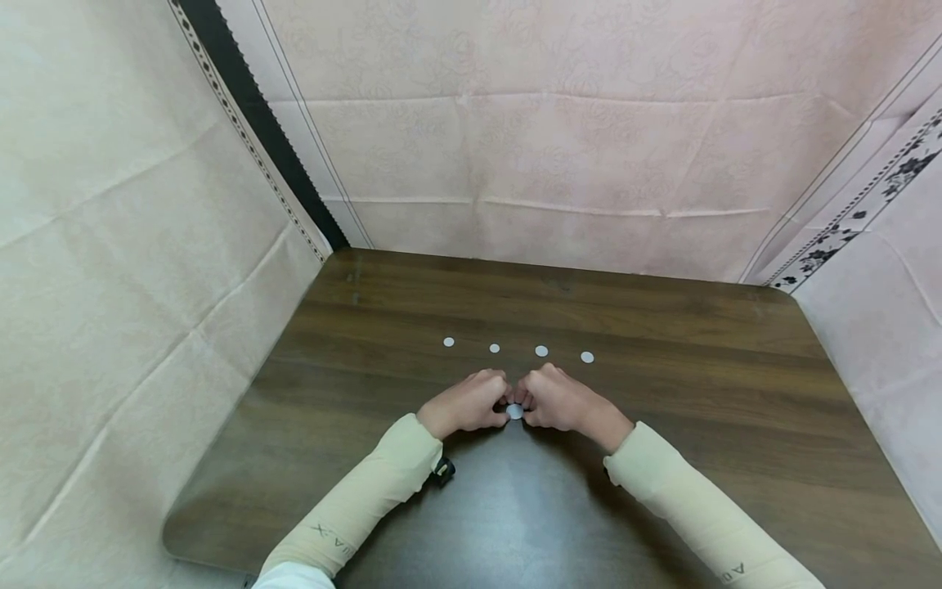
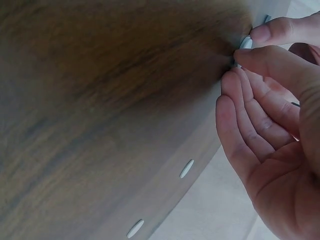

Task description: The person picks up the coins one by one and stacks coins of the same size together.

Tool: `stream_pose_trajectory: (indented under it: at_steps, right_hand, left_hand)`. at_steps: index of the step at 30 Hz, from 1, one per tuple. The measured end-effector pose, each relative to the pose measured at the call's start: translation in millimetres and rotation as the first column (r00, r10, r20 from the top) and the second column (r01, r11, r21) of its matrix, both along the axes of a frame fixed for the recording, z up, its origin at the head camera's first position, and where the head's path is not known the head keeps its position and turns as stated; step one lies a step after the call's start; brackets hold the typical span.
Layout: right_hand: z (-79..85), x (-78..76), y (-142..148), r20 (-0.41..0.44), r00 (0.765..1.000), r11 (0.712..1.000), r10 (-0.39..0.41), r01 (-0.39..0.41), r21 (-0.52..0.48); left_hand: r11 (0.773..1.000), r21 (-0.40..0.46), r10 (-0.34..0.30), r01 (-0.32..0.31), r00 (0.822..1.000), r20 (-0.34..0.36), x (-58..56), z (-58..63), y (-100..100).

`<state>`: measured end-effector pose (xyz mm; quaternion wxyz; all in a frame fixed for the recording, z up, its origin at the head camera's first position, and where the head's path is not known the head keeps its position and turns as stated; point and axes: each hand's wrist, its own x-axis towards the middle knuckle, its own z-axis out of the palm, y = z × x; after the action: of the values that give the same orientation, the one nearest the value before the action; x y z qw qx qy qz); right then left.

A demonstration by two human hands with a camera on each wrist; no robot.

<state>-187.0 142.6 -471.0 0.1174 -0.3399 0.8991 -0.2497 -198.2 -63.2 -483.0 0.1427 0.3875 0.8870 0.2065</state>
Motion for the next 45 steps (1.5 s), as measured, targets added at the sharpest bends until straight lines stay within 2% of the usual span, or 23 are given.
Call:
stream_pose_trajectory:
  at_steps: [17,30,40,45]
  right_hand:
    - [0.0,1.1,-0.5,0.003,1.0,1.0,-0.007,0.007,0.002]
    - [-1.6,0.1,-0.2,-0.018,1.0,1.0,0.008,-0.008,-0.009]
    - [-3.4,0.7,-0.8,-0.005,1.0,1.0,-0.002,0.002,-0.009]
    - [-3.5,0.3,-2.8,-0.021,1.0,1.0,-0.003,0.003,-0.001]
  left_hand:
    - [1.0,0.018,0.002,-0.003,0.999,0.034,1.0,3.3,0.3]
    - [1.0,-0.003,-0.002,0.002,1.0,0.012,-0.8,2.2,1.1]
    - [1.0,0.003,0.01,-0.01,1.0,0.027,0.4,0.2,0.6]
    - [1.0,-0.001,0.008,-0.008,1.0,0.004,-0.2,0.1,0.7]
